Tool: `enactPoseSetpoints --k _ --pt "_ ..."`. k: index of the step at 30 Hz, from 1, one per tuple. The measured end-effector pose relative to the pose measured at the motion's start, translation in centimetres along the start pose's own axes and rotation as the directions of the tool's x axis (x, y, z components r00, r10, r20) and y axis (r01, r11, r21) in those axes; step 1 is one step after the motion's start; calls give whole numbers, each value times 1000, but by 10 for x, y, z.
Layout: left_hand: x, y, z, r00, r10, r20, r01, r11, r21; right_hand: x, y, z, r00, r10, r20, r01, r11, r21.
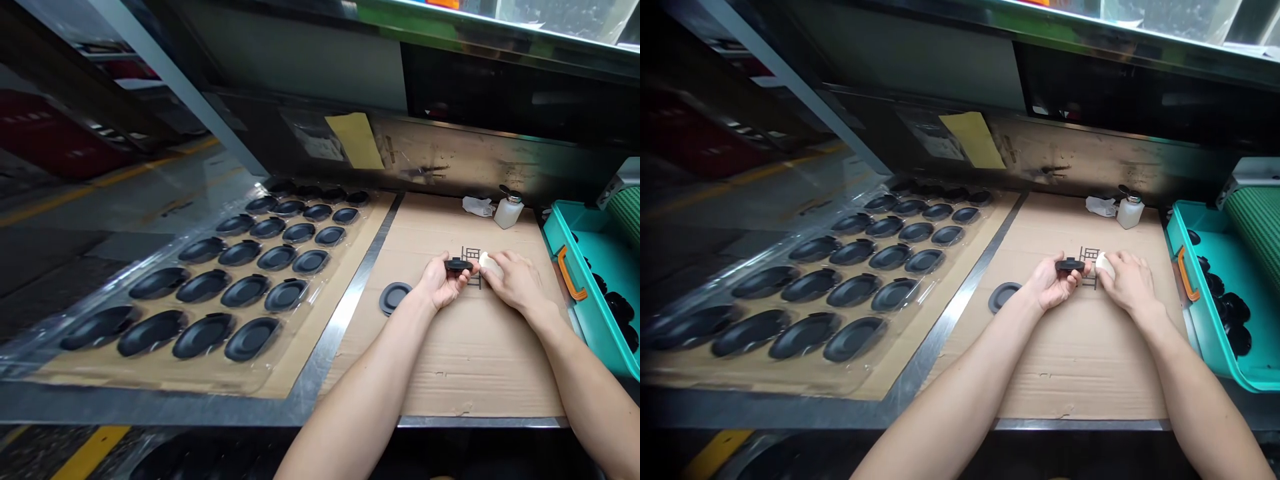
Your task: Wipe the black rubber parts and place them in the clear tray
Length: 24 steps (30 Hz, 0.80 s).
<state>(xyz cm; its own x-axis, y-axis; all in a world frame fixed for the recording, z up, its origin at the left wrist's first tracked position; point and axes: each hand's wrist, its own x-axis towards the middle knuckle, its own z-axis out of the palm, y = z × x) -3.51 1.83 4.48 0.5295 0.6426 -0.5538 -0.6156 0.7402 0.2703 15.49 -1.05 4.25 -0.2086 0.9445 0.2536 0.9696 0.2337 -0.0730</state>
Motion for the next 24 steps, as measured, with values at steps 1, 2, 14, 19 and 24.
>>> enactPoseSetpoints --k 1,2,14,19,24 --pt "0 0 0 1000 2 -3 -2 1000 4 -1 -3 1 999 -17 39 18 1000 -12" --pt "1 0 -1 1000 5 -6 -5 1000 9 -1 -4 2 998 -24 66 26 999 -26" --pt "9 -9 -4 993 122 2 -120 972 203 1 10 -10 995 93 -32 -93 996 -4" --pt "11 -10 -3 991 131 -17 -122 960 251 4 25 -13 949 303 86 -296 952 -80" --pt "13 -22 -2 983 185 8 -172 900 401 5 7 -7 993 -81 -89 108 932 345"
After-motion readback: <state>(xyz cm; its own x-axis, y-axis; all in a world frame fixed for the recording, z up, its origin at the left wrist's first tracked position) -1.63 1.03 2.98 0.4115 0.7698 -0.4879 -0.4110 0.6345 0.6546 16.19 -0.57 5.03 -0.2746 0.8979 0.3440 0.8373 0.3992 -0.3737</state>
